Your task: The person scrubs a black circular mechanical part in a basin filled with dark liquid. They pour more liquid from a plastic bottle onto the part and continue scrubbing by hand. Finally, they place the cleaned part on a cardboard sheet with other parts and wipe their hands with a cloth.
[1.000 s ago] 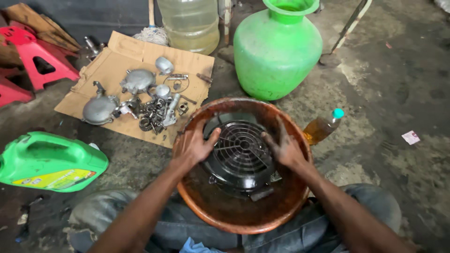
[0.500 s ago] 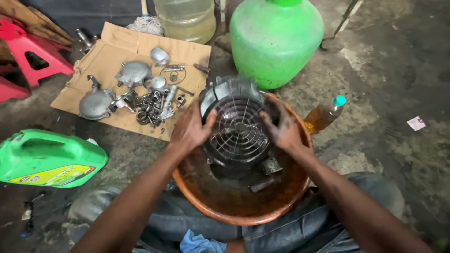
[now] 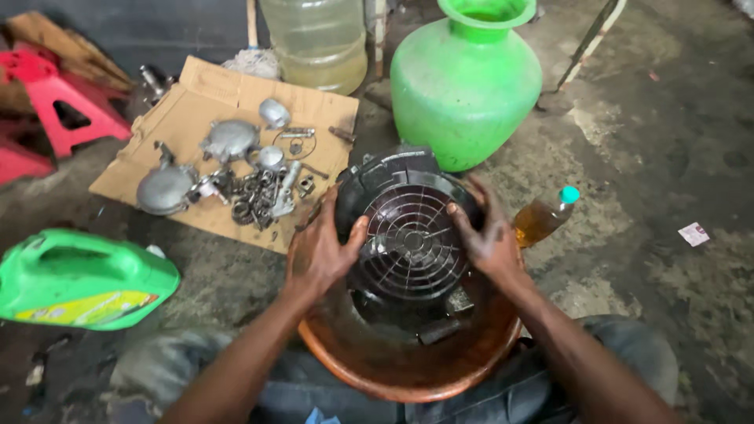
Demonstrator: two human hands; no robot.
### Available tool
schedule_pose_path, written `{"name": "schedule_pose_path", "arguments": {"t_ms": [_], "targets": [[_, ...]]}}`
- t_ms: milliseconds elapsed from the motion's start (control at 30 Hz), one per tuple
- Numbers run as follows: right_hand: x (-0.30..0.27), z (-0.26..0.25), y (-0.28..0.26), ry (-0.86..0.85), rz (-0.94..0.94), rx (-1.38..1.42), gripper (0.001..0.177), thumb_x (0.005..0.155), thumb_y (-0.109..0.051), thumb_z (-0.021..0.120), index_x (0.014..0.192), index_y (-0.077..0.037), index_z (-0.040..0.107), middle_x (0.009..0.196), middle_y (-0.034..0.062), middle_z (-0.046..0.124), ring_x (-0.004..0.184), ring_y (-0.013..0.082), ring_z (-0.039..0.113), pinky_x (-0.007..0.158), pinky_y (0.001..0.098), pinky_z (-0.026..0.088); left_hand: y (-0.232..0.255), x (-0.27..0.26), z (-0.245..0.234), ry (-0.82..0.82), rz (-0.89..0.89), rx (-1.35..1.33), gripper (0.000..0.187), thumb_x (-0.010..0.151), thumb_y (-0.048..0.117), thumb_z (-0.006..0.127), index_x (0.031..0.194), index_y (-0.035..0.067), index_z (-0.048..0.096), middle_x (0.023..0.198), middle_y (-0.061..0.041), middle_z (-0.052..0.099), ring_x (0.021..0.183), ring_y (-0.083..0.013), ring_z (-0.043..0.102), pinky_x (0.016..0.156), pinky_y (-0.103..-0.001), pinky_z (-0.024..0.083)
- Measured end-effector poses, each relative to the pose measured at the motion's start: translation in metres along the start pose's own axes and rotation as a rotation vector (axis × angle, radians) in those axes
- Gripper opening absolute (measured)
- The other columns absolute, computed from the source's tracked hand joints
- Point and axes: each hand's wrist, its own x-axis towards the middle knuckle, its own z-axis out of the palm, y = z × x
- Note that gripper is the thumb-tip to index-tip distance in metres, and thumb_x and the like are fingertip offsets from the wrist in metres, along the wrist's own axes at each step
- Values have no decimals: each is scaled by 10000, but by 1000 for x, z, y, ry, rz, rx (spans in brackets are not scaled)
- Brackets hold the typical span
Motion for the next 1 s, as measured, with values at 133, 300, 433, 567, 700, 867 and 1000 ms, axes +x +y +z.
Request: {"name": "schedule_pose_path", "arguments": {"t_ms": [133,300,433,567,700,867,1000], "targets": [[16,-4,19,-162,53,-62,687,895,-447,744,1436,-81,531,1463,202,573,1360,315,551,1141,428,424,0,16,-6,-298,-165,-31,880,831,565,733,1539,190,369,1513,-139,514,1210,-389,592,865,-615,491],[35,-3,38,-235,663,486,678,870,-543,626,1457,-220,522,1351,152,626,1194,276,624,1001,440,537,-19,14,-12,-439,-513,-470,957,763,478,807,1518,25,432,1380,-243,637,938,-325,767,491,-353,614],[45,-10,44,-244,707,714,663,986,-613,635,1464,-155,593,1048,70,602,883,222,568,749,378,466,-35,28,-29,-312,-420,-500,862,714,504,768,1376,-1,543,1182,-224,661,789,-275,719,446,-371,650],[39,1,49,-336,862,478,553,936,-489,599,1324,-94,579,1028,81,740,822,206,676,717,350,574,-74,47,-62,-286,-499,-466,769,783,562,743,1000,-176,728,880,-283,759,590,-300,733,428,-348,602],[31,15,60,-481,705,380,422,875,-187,524,1283,-141,623,990,72,765,728,176,699,626,318,568,-116,81,-102,-48,-557,-409,760,748,589,761,1013,-118,672,928,-227,753,621,-303,747,428,-359,591],[26,24,86,-516,694,292,283,976,-226,629,1203,-65,679,861,71,706,637,151,634,531,287,492,-159,165,-159,424,-777,-957,908,860,654,639,1360,-74,427,1070,-175,590,745,-411,727,539,-434,609],[25,31,108,-539,584,335,326,907,-141,582,1180,-24,717,815,56,726,590,141,634,469,276,456,-194,196,-141,497,-737,-942,801,981,660,525,1350,-51,529,1019,-187,601,778,-343,675,617,-427,603]]}}
